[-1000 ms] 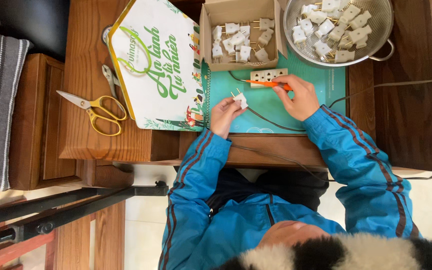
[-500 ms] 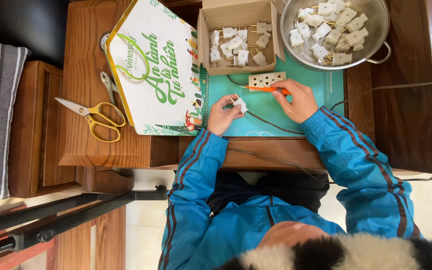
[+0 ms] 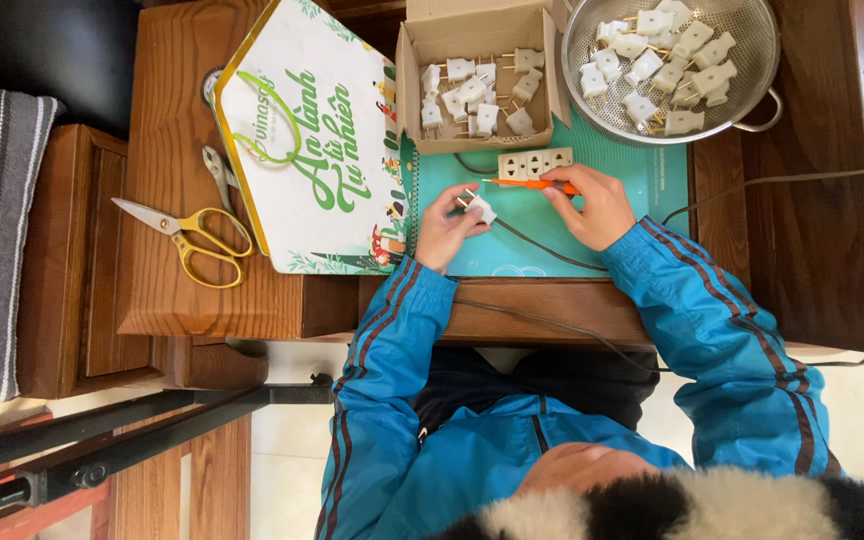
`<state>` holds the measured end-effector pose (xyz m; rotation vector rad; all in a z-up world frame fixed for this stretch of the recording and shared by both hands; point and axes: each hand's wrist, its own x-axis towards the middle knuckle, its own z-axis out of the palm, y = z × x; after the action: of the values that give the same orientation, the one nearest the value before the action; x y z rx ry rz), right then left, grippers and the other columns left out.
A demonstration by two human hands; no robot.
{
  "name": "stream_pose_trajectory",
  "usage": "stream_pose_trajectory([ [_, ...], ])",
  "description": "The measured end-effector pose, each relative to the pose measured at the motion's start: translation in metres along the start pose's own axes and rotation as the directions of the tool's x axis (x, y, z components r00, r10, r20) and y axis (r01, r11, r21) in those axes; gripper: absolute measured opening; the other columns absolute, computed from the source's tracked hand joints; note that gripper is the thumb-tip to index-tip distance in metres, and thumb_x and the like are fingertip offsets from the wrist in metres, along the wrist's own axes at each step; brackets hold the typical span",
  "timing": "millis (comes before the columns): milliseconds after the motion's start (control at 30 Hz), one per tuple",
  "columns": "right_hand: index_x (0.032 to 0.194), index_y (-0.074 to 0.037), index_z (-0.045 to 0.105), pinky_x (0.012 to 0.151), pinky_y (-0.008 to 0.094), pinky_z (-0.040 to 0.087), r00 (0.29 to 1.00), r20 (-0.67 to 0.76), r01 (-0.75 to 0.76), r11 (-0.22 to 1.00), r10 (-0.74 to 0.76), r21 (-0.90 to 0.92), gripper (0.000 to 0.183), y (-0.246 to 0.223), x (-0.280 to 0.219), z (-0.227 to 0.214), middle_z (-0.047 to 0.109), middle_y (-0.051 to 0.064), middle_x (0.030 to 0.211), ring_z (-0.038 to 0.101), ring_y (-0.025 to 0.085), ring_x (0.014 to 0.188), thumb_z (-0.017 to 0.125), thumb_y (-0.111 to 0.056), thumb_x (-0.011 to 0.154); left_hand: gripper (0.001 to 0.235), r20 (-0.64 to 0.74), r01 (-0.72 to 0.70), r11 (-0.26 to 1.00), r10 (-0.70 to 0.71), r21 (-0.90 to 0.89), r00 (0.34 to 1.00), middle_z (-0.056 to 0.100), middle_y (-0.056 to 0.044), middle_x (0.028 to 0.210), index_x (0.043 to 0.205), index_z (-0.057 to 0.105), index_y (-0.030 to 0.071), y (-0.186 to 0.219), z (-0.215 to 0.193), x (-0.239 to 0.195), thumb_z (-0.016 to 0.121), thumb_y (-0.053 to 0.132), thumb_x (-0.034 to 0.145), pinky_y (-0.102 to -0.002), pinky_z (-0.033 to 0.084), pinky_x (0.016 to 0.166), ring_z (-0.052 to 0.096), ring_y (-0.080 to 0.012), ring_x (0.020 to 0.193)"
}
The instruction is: The person uses a screwdriver to assemble white electrical plug housings, inserting wire terminals and tightening screws.
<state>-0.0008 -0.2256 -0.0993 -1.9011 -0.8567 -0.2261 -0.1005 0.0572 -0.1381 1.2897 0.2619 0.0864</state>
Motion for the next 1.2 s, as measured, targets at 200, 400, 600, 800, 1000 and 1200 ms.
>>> stream_pose_trajectory([
  [200, 0.129, -0.005, 0.085, 0.084, 0.048, 0.069, 1.000, -0.003, 0.019, 1.000, -0.019, 0.008, 0.013, -0.002, 0.001, 0.000, 0.085, 0.017, 0.108, 0.083, 0.040, 0.095, 0.083, -0.005, 0.117, 0.045, -0.003, -0.027, 0.999, 0.027, -0.030, 1.000, 0.071, -0.027, 0.122, 0.148, 0.078, -0.001, -0.004, 0.003, 0.002, 0.091, 0.001, 0.105, -0.056, 0.081, 0.092, 0.085, -0.0410, 0.107],
  [400, 0.129, -0.007, 0.085, 0.084, 0.048, 0.068, 1.000, 0.010, 0.013, 1.000, -0.013, -0.004, 0.012, 0.000, -0.001, 0.001, 0.085, 0.016, 0.108, 0.083, 0.039, 0.095, 0.084, -0.009, 0.117, 0.043, -0.023, -0.063, 0.998, 0.062, -0.028, 0.998, 0.070, -0.026, 0.122, 0.148, 0.077, -0.002, -0.006, 0.007, 0.003, 0.090, 0.004, 0.108, -0.058, 0.079, 0.097, 0.083, -0.0398, 0.111],
  [600, 0.129, -0.008, 0.085, 0.085, 0.047, 0.068, 1.000, 0.006, 0.007, 1.000, -0.007, -0.011, 0.012, 0.001, -0.002, 0.002, 0.084, 0.015, 0.107, 0.083, 0.039, 0.095, 0.084, -0.011, 0.118, 0.041, 0.012, -0.162, 0.969, 0.163, 0.188, 0.987, 0.082, -0.017, 0.120, 0.146, 0.081, 0.006, -0.005, 0.006, 0.003, 0.093, 0.017, 0.108, -0.036, 0.077, 0.090, 0.079, -0.0234, 0.111],
  [800, 0.129, -0.008, 0.085, 0.084, 0.048, 0.067, 1.000, 0.001, 0.025, 1.000, -0.025, -0.016, 0.012, 0.003, -0.002, 0.003, 0.085, 0.014, 0.108, 0.082, 0.039, 0.094, 0.084, -0.011, 0.117, 0.037, 0.017, -0.180, 0.960, 0.181, 0.213, 0.983, 0.088, -0.015, 0.124, 0.142, 0.084, 0.009, -0.006, 0.005, 0.004, 0.093, 0.017, 0.108, -0.032, 0.074, 0.092, 0.082, -0.0204, 0.110],
  [1000, 0.130, -0.006, 0.085, 0.085, 0.048, 0.068, 1.000, 0.006, 0.015, 1.000, -0.015, 0.008, 0.014, 0.002, -0.002, 0.001, 0.085, 0.017, 0.109, 0.083, 0.040, 0.096, 0.083, -0.008, 0.117, 0.033, 0.013, -0.136, 0.971, 0.136, 0.198, 0.991, 0.088, -0.011, 0.119, 0.134, 0.086, 0.009, 0.004, 0.008, 0.000, 0.098, 0.019, 0.104, -0.027, 0.072, 0.096, 0.082, -0.0148, 0.105],
  [1200, 0.130, -0.006, 0.086, 0.086, 0.048, 0.069, 1.000, 0.002, 0.015, 1.000, -0.015, 0.010, 0.014, 0.002, -0.002, 0.002, 0.085, 0.017, 0.110, 0.084, 0.039, 0.097, 0.084, -0.008, 0.116, 0.030, 0.044, -0.136, 0.968, 0.130, 0.211, 0.991, 0.089, -0.013, 0.121, 0.132, 0.087, 0.009, 0.008, 0.010, -0.004, 0.097, 0.016, 0.105, -0.029, 0.071, 0.102, 0.083, -0.0165, 0.111],
])
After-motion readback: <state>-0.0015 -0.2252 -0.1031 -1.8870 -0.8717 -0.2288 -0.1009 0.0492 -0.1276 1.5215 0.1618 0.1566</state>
